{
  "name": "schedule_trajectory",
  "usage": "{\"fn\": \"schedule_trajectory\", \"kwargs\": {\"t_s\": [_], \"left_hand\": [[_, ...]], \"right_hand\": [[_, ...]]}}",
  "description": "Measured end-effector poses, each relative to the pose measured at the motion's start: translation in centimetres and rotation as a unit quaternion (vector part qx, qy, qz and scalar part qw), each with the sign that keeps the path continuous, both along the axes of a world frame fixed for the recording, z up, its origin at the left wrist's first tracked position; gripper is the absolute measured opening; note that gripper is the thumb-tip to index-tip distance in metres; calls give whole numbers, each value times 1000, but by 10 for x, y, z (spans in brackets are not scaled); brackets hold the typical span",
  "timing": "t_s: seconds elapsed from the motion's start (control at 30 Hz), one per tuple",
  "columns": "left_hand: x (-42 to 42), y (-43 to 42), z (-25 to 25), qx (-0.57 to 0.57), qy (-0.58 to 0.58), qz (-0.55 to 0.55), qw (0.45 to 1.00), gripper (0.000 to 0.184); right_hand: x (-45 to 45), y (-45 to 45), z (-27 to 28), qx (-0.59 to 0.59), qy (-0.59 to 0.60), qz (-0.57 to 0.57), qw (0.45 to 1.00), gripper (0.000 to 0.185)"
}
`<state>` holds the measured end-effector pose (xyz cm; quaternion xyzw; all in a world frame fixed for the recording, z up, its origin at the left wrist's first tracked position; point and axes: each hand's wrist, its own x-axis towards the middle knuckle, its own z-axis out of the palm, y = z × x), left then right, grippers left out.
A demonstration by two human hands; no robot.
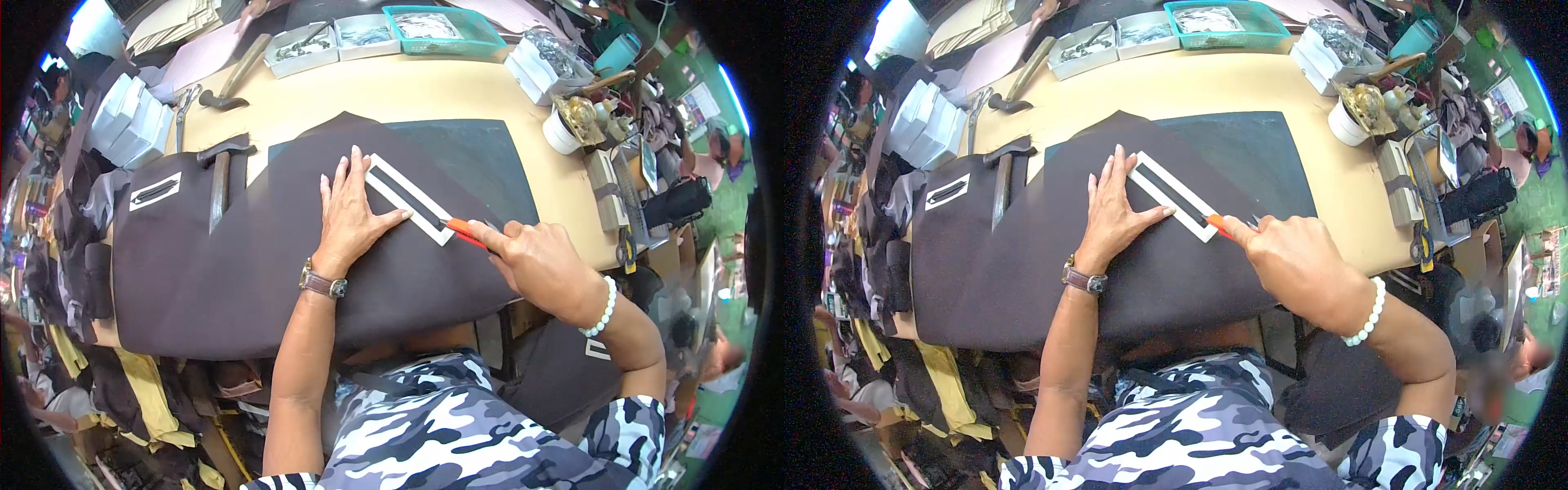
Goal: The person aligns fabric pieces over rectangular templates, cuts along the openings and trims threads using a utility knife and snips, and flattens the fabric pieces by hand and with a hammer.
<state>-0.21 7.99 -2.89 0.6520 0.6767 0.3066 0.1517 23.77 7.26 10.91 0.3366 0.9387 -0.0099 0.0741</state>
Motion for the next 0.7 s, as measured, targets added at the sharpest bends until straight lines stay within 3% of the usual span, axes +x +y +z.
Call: {"fn": "schedule_trajectory", "kwargs": {"t_s": [0.13, 0.2, 0.23, 0.33, 0.4, 0.43, 0.57, 0.67, 0.7], "left_hand": [[-16, 2, 14, 97, 44, 106, 989, 106], [-39, 1, 16, 73, 92, 241, 963, 95], [-52, 1, 10, 56, 128, 303, 943, 92], [-68, -5, 1, -58, 143, 360, 920, 77], [-69, -5, 18, -165, 114, 332, 922, 68], [-64, -8, 18, -101, 171, 337, 920, 47], [-70, -12, 13, 54, 207, 307, 927, 24], [-60, -4, 23, 147, -4, 310, 939, 26], [-58, -3, 25, 148, -45, 304, 940, 30]], "right_hand": [[10, 5, -2, -26, 10, -26, 999, 47], [38, 37, -19, -143, 177, -22, 974, 39], [44, 47, -24, -208, 282, -92, 932, 35], [47, 76, -43, -149, 332, -308, 879, 32], [45, 98, -82, -57, 378, -284, 880, 34], [43, 107, -99, -10, 401, -270, 875, 35], [31, 114, -128, 166, 319, -220, 907, 34], [29, 88, -101, 262, 300, -188, 898, 36], [32, 74, -91, 181, 297, -216, 912, 38]]}}
